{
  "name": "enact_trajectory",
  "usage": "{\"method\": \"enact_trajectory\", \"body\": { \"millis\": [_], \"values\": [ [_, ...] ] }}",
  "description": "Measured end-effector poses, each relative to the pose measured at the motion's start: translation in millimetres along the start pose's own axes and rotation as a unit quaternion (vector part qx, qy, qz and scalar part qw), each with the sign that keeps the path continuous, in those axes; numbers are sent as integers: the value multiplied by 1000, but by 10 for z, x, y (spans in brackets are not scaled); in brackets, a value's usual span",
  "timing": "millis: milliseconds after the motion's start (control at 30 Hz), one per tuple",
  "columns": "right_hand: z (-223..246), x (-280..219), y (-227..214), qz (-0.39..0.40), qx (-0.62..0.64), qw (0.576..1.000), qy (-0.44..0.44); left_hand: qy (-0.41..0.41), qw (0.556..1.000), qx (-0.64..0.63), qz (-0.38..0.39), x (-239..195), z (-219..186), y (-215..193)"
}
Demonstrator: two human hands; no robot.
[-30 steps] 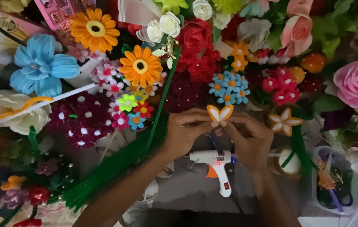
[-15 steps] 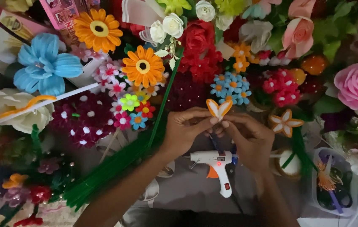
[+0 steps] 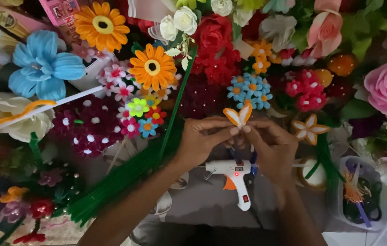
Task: Assembling artificial flowers by gluing foam petals together using a hot glue gun.
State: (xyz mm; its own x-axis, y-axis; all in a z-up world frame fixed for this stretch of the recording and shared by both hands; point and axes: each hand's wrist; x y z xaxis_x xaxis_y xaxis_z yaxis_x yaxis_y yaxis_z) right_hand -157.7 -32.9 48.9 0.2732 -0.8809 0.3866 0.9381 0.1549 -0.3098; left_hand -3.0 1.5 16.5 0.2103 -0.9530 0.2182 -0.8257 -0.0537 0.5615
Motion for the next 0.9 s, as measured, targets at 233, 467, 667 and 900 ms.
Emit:
{"method": "enact_trajectory", "body": {
  "millis": [233,467,667,900],
  "values": [
    [59,-28,76,-5,1,1000,-5,-24,999,2,-36,-27,49,-40],
    [25,-15,42,-6,-18,1000,4,-3,999,22,-39,-26,-13,12],
    [68,-5,11,-2,-31,999,12,18,999,37,-32,-36,-14,15],
    [23,-34,27,17,-14,998,67,37,998,49,-27,-12,-102,-7]
  ]
}}
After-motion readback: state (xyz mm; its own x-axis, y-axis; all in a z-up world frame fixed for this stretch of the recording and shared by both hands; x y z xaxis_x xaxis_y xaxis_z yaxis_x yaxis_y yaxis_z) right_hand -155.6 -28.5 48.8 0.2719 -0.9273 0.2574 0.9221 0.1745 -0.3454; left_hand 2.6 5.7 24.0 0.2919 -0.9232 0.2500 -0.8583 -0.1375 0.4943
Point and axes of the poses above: each hand's wrist, its own x-axis towards the middle knuckle, its own y-axis out of the palm, z = x × y, and after that the axes turned 10 degrees about -x, right-handed
